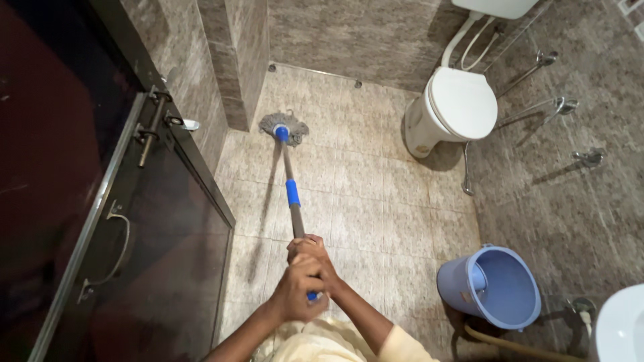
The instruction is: The person mops the floor of a bathroom using a microfiber mop, moving it around the toilet and sink area.
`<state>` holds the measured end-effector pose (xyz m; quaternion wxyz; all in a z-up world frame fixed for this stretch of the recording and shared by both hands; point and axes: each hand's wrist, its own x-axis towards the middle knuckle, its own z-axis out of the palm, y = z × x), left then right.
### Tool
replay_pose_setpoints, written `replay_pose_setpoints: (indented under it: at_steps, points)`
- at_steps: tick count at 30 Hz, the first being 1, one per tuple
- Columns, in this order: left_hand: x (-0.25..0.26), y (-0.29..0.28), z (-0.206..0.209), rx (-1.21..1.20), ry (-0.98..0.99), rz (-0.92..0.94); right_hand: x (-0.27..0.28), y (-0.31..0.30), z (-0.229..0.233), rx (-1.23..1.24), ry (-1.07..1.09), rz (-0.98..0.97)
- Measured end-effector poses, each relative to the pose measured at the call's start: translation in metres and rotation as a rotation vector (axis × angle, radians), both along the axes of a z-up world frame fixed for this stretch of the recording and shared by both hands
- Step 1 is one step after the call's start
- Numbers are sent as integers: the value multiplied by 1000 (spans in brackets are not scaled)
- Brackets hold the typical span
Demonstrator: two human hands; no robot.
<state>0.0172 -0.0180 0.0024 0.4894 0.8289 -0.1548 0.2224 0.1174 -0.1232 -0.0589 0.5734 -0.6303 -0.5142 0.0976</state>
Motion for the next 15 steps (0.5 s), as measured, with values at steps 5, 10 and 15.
replay_pose_setpoints:
  at_steps: [5,10,15]
  points:
    - [-17,-17,98,11,-367,-137,-55,-30,35,189,-44,-100]
    - [1,-9,84,-48,-451,-161,-44,-19,-13,331,-136,-126]
    - [29,12,4,49,-429,-12,16,12,-67,111,-84,-36]
